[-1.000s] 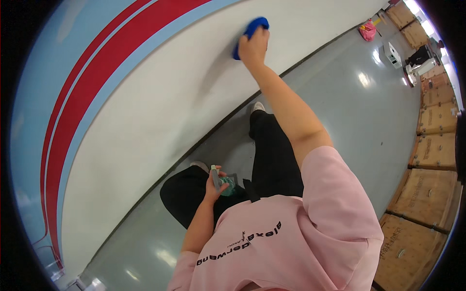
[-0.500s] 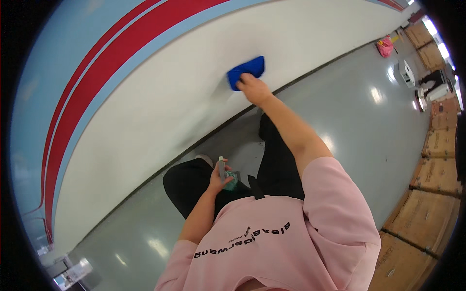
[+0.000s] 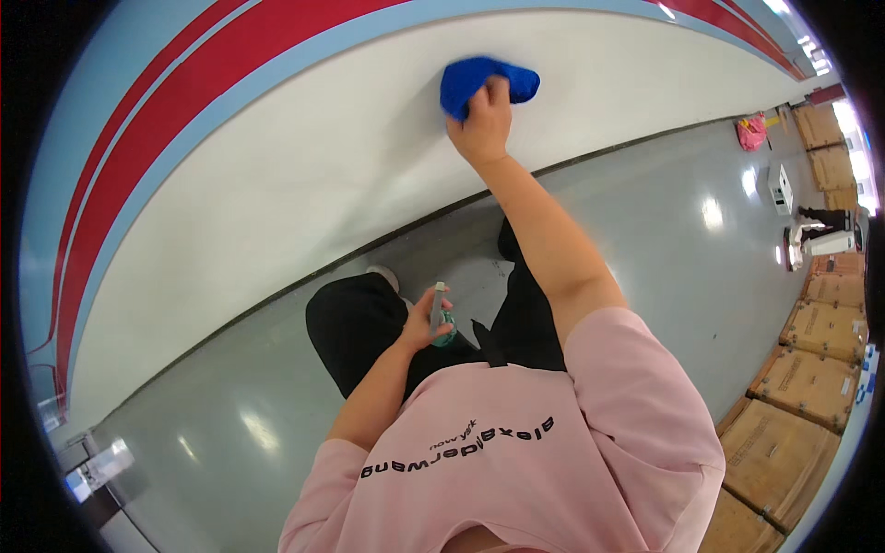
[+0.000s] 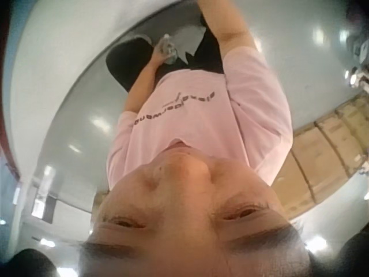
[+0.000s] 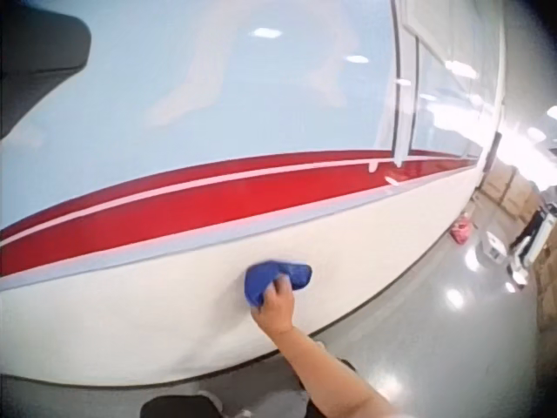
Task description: Cleaning a large painted wall with a blue cloth and spray bottle.
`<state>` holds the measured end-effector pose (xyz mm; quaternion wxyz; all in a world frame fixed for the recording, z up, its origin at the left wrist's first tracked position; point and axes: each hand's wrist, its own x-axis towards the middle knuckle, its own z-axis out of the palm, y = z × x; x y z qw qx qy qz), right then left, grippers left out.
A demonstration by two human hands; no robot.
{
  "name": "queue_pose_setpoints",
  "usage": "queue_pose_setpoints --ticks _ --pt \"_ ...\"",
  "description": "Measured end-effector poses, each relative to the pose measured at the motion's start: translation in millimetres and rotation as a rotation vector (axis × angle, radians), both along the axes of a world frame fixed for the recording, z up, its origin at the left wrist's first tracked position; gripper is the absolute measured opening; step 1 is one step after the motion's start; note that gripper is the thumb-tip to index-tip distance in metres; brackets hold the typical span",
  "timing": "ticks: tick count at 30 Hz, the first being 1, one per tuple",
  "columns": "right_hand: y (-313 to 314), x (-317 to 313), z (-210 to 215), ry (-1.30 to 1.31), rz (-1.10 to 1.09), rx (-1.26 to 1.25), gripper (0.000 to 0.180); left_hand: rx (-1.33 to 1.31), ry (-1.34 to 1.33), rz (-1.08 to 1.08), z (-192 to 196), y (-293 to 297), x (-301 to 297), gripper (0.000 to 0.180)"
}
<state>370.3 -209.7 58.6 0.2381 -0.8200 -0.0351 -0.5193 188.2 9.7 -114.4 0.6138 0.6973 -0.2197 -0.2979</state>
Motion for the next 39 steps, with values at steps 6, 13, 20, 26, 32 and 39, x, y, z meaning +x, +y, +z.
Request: queue_pose_setpoints --ticks 6,13,20,26,32,39 --pt "-47.8 -42.8 -125.7 0.856 0.038 -0.284 0.032 -0.065 0.072 -0.007 -6.5 2.4 -8.0 0.067" --pt "-20.0 -82.1 -98.3 0.844 -0.073 0.097 0.041 0.033 0.006 0.011 11.1 15.8 -21.5 0.067" --pt "42.6 -40.7 54.2 -0.272 0.065 -0.106 0.027 -0.046 0.021 0.003 13.2 17.4 -32.2 0.067" --pt "43.0 -30.7 -23.6 -0.118 0.067 -0.244 0.021 -0.038 -0.009 0.025 6.4 23.7 -41.4 0.067" --pt "-35.3 -75.1 -148.1 0.942 0.029 -0.157 0.031 -0.05 0.058 0.04 13.1 15.4 -37.6 0.066" --pt "43.4 -80.3 -56.0 0.401 0.097 0.128 0.032 -0.048 0.052 0.055 5.8 26.3 -35.2 0.064"
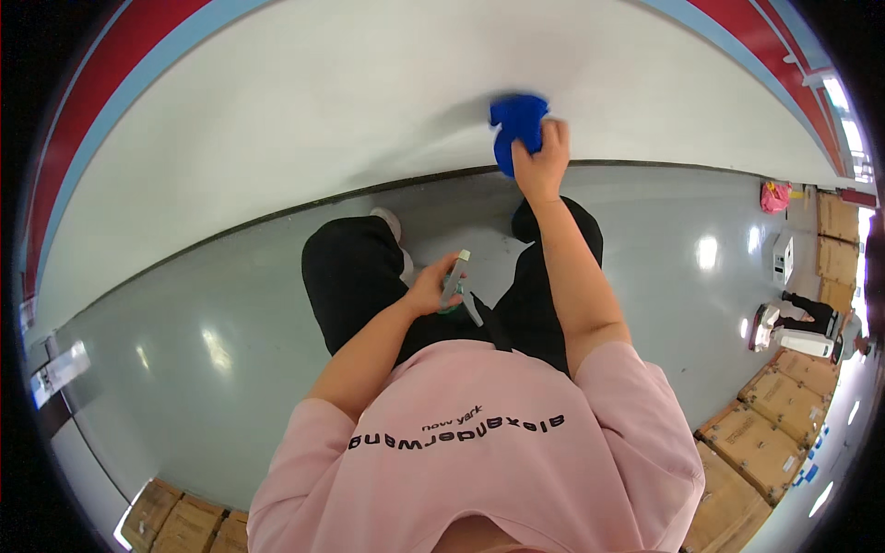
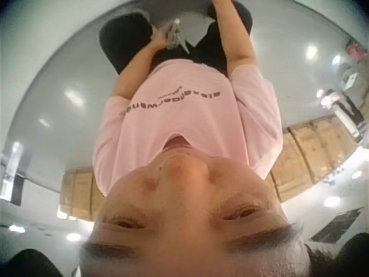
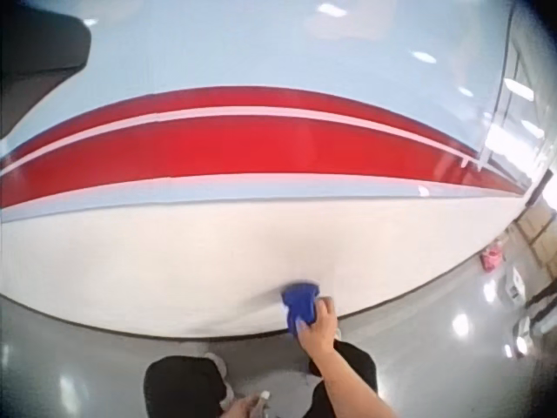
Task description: Cleaning a large painted wall with a blue cloth and spray bottle.
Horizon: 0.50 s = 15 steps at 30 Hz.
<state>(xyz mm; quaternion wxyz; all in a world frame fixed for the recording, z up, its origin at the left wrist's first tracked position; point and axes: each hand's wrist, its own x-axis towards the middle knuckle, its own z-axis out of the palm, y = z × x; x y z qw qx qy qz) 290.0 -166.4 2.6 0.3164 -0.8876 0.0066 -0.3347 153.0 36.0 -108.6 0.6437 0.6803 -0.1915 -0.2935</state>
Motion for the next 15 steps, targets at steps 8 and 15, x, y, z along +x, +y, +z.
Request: queue_pose_setpoints --ticks 8,15 --pt "61.4 46.8 28.3 -0.377 0.218 -0.418 0.024 -0.071 0.065 -0.036 2.1 3.7 -2.1 0.062" --pt "53.1 23.2 -75.8 0.3 0.421 -0.641 0.021 -0.079 0.085 -0.002 -0.6 28.0 -16.9 0.062"
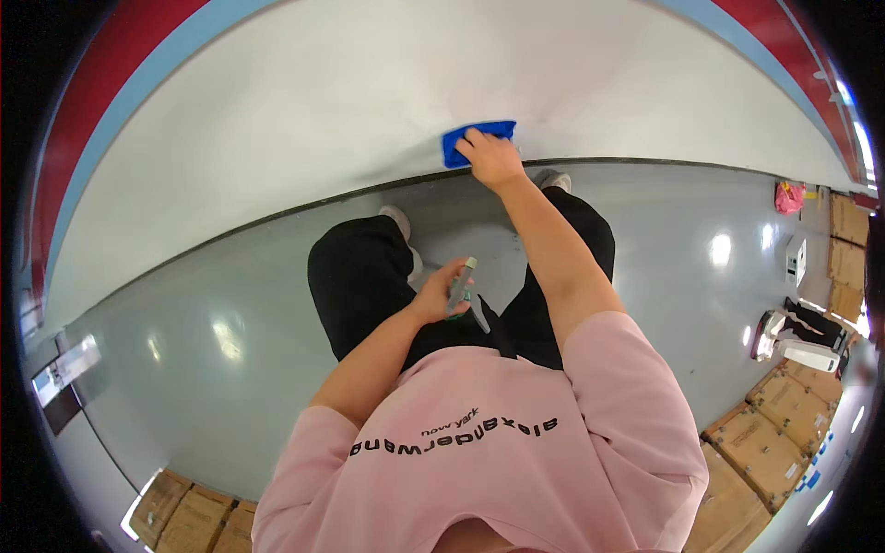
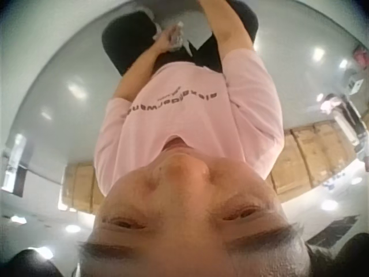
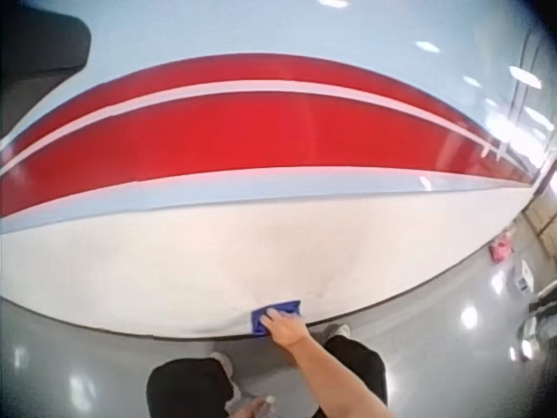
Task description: Cleaning a large painted wall with a blue cloth and spray bottle.
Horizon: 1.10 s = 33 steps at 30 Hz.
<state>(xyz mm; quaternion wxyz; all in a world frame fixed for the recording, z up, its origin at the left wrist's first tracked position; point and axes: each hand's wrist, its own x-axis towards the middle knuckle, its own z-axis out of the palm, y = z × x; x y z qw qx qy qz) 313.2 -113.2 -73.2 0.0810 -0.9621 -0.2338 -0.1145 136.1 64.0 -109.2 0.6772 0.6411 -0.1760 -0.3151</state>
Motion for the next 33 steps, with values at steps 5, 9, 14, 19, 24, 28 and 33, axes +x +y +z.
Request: queue_pose_setpoints --ticks 5,9,14,19,24,28,33 --pt "-2.6 -10.9 -5.2 0.203 -0.1 -0.041 0.026 0.035 -0.057 0.002 2.2 21.6 -5.0 0.062" --pt "59.2 -23.3 81.7 -0.369 0.124 0.293 0.036 0.17 -0.141 -0.035 -3.0 47.9 -9.5 0.07" --pt "76.7 -7.7 113.3 -0.61 0.005 0.328 0.029 0.046 -0.152 -0.01 -0.2 54.5 -13.5 0.063" --pt "77.1 -15.3 28.0 -0.433 -0.031 0.124 0.012 0.042 -0.086 -0.014 6.4 66.7 -14.8 0.064" --pt "50.0 -58.3 -29.2 0.175 -0.338 0.07 0.023 0.094 -0.095 0.016 -1.3 79.8 -11.1 0.065" --pt "71.6 -66.7 45.4 0.063 -0.432 0.391 0.037 0.126 -0.076 -0.029 -1.4 81.8 -13.6 0.068" --pt "97.9 -37.2 91.4 -0.018 -0.482 0.419 0.045 0.085 -0.059 -0.055 -6.3 80.0 -15.0 0.071"
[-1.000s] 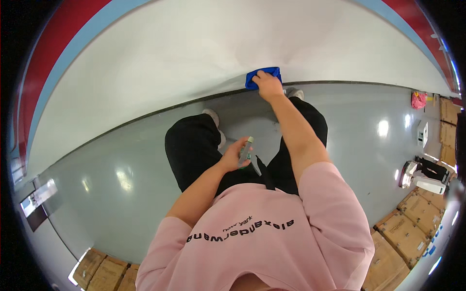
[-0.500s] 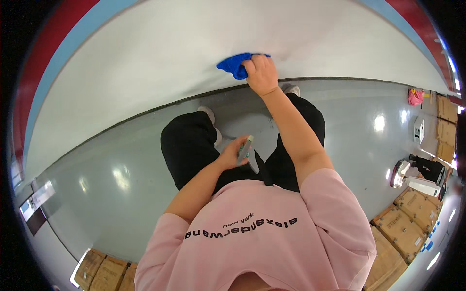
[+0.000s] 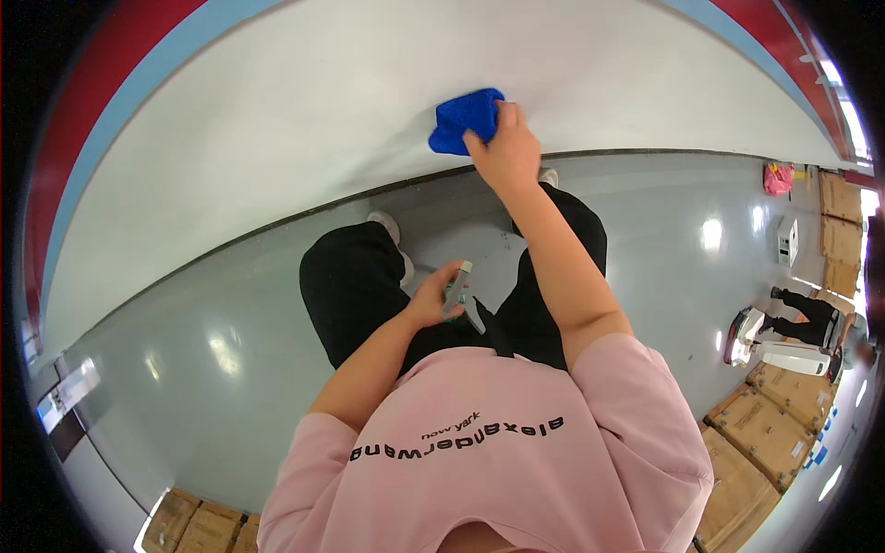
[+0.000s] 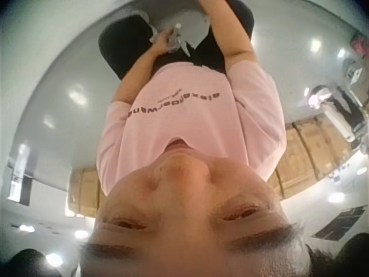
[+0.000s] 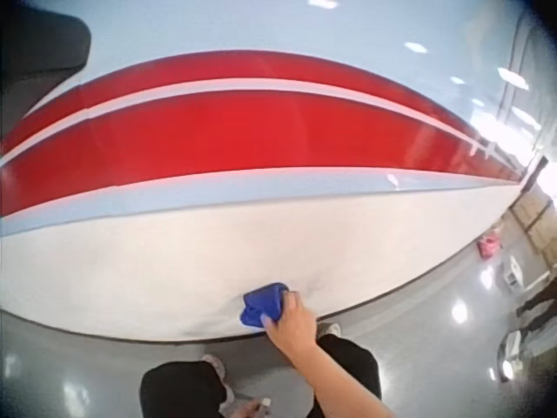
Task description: Cleaning a large painted wall with a blue cloth and spray bottle.
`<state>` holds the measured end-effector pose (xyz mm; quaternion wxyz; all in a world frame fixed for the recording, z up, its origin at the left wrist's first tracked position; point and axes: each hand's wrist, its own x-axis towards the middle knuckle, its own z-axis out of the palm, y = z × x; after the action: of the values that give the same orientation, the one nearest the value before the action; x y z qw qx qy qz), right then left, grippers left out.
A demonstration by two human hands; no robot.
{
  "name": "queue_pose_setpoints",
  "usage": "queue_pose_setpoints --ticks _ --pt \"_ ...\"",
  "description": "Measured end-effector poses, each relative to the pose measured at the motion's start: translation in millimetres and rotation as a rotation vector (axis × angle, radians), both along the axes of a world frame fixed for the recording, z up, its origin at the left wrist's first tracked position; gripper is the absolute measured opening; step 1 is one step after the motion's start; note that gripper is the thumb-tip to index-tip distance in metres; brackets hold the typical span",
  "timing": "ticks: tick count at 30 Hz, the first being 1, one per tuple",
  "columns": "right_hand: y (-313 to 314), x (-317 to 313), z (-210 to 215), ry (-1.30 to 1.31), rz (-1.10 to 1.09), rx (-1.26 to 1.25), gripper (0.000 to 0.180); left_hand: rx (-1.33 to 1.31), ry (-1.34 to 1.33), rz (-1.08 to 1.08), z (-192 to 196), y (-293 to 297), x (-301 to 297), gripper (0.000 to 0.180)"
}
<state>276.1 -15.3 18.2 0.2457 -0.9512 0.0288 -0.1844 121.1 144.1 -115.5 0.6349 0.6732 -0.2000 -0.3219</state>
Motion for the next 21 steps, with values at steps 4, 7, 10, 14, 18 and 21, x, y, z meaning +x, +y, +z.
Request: queue_pose_setpoints --ticks 4,7,10,14,18,21 --pt "5.0 13.0 -48.6 0.222 -0.003 -0.155 0.04 -0.025 -0.026 0.054 5.2 -4.8 1.9 0.064" --pt "-27.6 2.4 -110.3 0.515 -0.127 -0.082 0.042 -0.01 -0.039 0.019 1.9 -5.8 -6.2 0.065" --pt "-13.6 -23.2 -100.6 0.366 -0.087 -0.109 0.039 0.016 -0.055 0.054 -2.2 11.5 -12.8 0.066" --pt "4.5 -27.0 -36.6 -0.02 -0.023 -0.033 0.043 -0.05 0.053 0.069 1.8 21.2 -18.6 0.066" --pt "19.6 -22.6 -22.5 -0.159 -0.097 -0.009 0.045 -0.042 0.0 0.061 -7.5 36.5 -34.0 0.065" --pt "20.7 -24.8 -61.8 0.042 -0.105 -0.093 0.043 -0.061 0.005 0.047 -6.5 45.1 -42.2 0.065"
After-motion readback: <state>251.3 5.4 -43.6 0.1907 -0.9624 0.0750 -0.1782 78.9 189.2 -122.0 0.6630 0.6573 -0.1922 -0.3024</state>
